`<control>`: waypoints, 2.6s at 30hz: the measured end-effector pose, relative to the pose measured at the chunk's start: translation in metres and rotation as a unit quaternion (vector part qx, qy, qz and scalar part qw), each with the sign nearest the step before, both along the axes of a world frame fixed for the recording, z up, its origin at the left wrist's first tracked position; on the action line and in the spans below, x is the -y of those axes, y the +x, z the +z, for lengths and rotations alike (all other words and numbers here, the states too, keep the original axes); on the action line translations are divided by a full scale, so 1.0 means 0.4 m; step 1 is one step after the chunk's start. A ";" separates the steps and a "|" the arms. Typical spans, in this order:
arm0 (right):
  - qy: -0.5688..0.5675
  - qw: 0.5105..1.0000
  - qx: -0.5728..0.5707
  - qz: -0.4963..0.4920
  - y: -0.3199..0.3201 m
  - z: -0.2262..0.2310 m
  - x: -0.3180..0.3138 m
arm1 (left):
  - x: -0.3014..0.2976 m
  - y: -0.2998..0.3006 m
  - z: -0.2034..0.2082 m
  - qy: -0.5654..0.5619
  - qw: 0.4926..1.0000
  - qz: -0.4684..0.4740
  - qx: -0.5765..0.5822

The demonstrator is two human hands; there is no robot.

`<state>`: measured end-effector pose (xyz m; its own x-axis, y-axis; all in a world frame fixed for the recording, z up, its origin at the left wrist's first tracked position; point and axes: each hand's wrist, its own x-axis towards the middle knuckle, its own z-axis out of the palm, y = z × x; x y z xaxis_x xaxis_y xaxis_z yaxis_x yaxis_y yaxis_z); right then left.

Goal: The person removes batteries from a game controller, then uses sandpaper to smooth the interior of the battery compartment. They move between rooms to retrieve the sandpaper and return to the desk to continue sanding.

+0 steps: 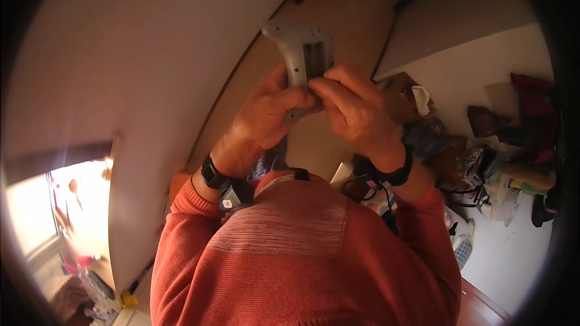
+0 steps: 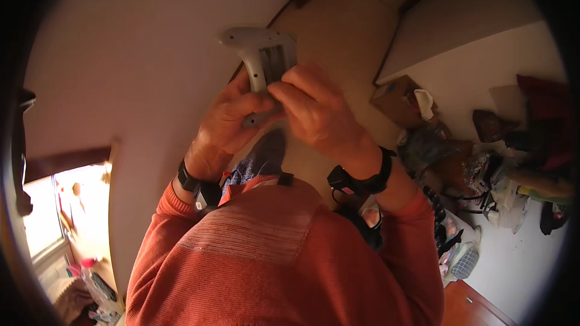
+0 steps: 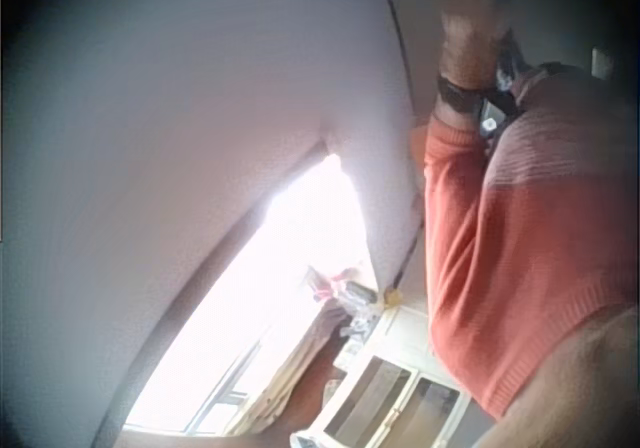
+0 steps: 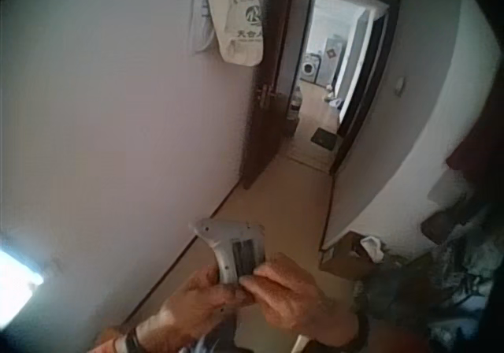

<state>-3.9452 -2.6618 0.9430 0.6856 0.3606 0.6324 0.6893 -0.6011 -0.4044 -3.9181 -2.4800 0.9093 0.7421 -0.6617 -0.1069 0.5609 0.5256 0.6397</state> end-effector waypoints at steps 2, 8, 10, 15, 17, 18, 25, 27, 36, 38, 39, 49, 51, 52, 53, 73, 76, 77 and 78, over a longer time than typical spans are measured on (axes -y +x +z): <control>0.012 0.995 -0.102 0.017 0.114 0.031 0.102 | 0.094 0.124 0.002 -0.009 1.000 -0.014 -0.022; 0.088 0.978 -0.107 -0.154 0.388 0.070 0.376 | 0.389 0.489 0.028 -0.032 0.991 -0.116 -0.052; -0.005 0.989 0.043 -0.140 0.506 0.048 0.470 | 0.504 0.605 0.028 -0.008 0.990 -0.138 -0.034; 0.041 0.989 -0.123 -0.076 0.748 0.059 0.792 | 0.779 0.879 0.029 0.004 0.986 -0.166 -0.026; 0.142 0.969 -0.175 -0.099 0.853 0.069 0.911 | 0.897 1.015 0.044 0.005 0.989 -0.145 0.000; 0.131 0.976 -0.117 -0.132 0.923 0.070 0.964 | 0.962 1.080 0.054 0.013 0.990 -0.142 -0.001; 0.076 0.991 -0.067 -0.087 1.325 0.091 1.264 | 1.276 1.458 0.110 0.049 0.987 -0.143 0.046; 0.152 0.970 -0.184 -0.044 1.429 0.118 1.395 | 1.376 1.569 0.111 0.054 0.989 -0.132 0.037; 0.007 0.990 -0.010 -0.143 2.068 0.065 1.839 | 1.862 2.210 0.062 0.028 0.984 -0.166 0.057; 0.082 0.982 -0.077 -0.148 2.203 0.091 1.972 | 1.989 2.373 0.049 0.009 0.981 -0.185 0.052; 0.129 0.976 -0.097 -0.147 2.256 0.106 2.027 | 2.050 2.445 0.046 0.009 0.978 -0.201 0.049; 0.001 0.942 0.086 -0.324 2.900 0.044 2.517 | 2.590 3.074 0.017 -0.030 0.979 -0.201 0.015; -0.004 0.947 0.117 -0.299 3.021 0.018 2.640 | 2.717 3.178 0.001 -0.012 0.984 -0.178 0.018; -0.001 0.957 0.102 -0.273 3.091 0.011 2.692 | 2.775 3.242 -0.004 -0.008 0.986 -0.166 0.018; 0.005 0.964 0.092 -0.250 3.164 0.010 2.734 | 2.827 3.315 0.001 -0.024 0.985 -0.170 0.025; 0.094 0.961 -0.088 -0.246 4.665 -0.007 3.677 | 3.750 4.855 -0.063 -0.045 0.980 -0.195 -0.013; 0.025 0.967 0.026 -0.253 4.860 -0.006 3.756 | 3.837 5.040 -0.036 -0.030 0.979 -0.201 0.004; -0.024 0.970 0.033 -0.242 4.907 -0.003 3.796 | 3.882 5.093 -0.033 -0.014 0.978 -0.205 0.033; -0.074 0.970 0.053 -0.226 4.966 0.004 3.839 | 3.932 5.156 -0.025 0.000 0.976 -0.208 0.062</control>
<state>-1.9586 -4.1976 0.9446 0.7290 0.1310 0.6719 0.3755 -0.8972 -0.2324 -1.8556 -4.0527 0.8994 0.4161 -0.9087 -0.0330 0.6437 0.2687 0.7165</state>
